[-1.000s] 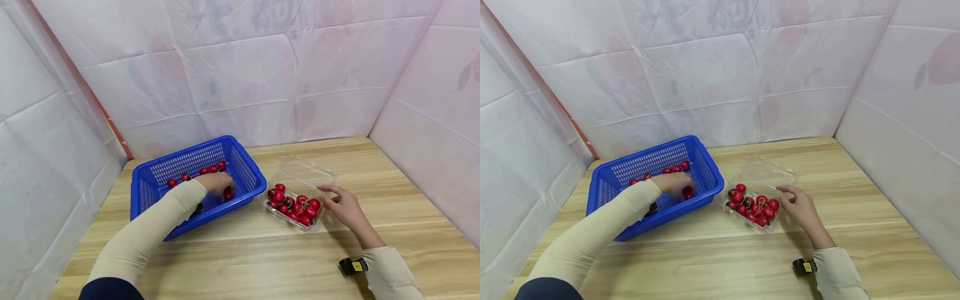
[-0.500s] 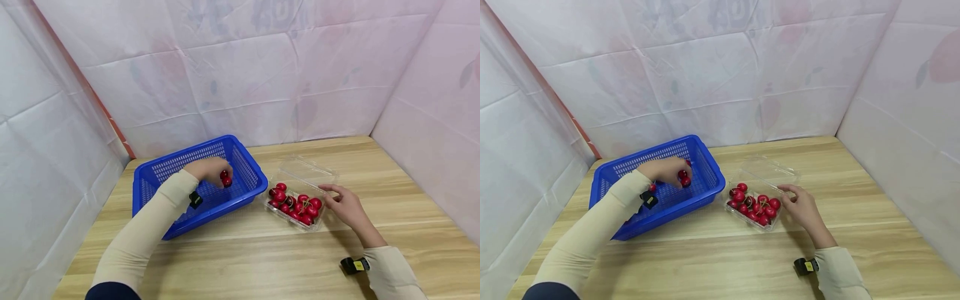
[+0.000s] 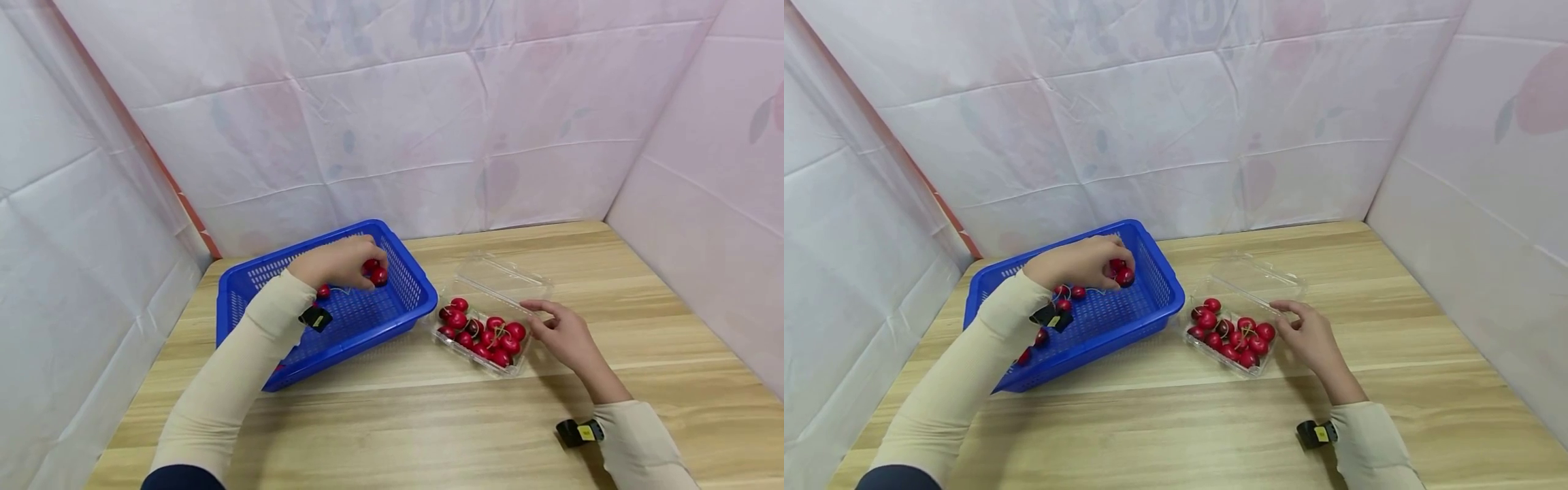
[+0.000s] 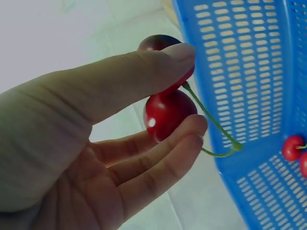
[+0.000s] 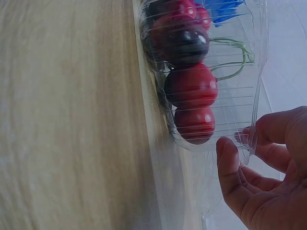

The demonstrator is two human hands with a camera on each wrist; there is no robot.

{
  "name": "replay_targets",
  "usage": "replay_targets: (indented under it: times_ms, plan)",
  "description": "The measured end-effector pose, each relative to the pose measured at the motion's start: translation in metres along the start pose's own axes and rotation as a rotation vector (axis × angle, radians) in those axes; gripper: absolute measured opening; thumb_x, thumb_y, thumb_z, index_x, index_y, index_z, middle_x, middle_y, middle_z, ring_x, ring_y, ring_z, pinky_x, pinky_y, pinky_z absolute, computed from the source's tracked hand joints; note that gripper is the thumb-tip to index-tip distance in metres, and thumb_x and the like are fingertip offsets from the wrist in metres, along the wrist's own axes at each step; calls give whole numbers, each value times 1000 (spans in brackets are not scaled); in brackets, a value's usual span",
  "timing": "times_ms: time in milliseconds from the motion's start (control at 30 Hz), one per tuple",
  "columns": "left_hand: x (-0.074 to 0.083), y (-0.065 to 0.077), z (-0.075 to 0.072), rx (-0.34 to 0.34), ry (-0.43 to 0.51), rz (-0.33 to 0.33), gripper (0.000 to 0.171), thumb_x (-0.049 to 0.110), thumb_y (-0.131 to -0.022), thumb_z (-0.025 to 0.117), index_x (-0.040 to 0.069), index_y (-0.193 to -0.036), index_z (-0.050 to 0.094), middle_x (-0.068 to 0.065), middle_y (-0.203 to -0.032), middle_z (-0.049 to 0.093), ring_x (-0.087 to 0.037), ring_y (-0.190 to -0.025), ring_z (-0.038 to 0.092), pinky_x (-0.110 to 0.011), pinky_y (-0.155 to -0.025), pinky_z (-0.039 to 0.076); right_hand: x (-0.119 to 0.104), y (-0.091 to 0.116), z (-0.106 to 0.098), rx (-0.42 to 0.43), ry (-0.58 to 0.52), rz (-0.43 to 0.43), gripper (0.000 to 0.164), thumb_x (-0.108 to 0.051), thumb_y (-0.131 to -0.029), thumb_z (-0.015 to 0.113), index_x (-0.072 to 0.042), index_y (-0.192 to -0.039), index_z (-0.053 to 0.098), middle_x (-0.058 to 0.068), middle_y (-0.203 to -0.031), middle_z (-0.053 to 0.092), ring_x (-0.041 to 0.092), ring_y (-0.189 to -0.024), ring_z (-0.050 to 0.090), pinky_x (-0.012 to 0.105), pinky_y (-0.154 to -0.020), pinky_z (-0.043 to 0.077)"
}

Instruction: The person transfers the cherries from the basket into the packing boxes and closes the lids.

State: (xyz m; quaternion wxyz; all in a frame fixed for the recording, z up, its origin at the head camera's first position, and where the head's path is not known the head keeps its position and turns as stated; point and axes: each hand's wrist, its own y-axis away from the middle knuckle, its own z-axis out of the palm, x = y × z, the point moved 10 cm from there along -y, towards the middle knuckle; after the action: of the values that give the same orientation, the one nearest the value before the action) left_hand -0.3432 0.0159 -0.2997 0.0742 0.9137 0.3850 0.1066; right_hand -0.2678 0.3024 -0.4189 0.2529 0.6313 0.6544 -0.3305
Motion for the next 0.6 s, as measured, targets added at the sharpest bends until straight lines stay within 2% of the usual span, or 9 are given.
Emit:
replay_targets:
  times_ms: [200,400,600]
  plan:
    - [16,1,-12,96,10,21,32,19,-81,78,17,-111,67,-8,-113,55,-21,-98,55,-33,-86,51,0,0,0,0,-6,2,33,-13,-97,53,-1,-127,58,23,-95,66,13,-64,60,26,-45,37]
    - [34,3,-22,231,1,100,30,19,-83,75,16,-110,65,-8,-113,53,-20,-97,55,-38,-84,48,1,0,2,0,-6,4,33,-12,-96,53,-2,-127,58,22,-94,66,12,-64,60,26,-45,36]
    - [50,6,-28,315,-7,156,30,19,-85,73,15,-113,63,-10,-119,52,-19,-95,58,-37,-82,49,0,-1,2,4,-7,-3,32,-12,-96,53,-1,-126,58,20,-90,67,13,-62,59,26,-44,35]
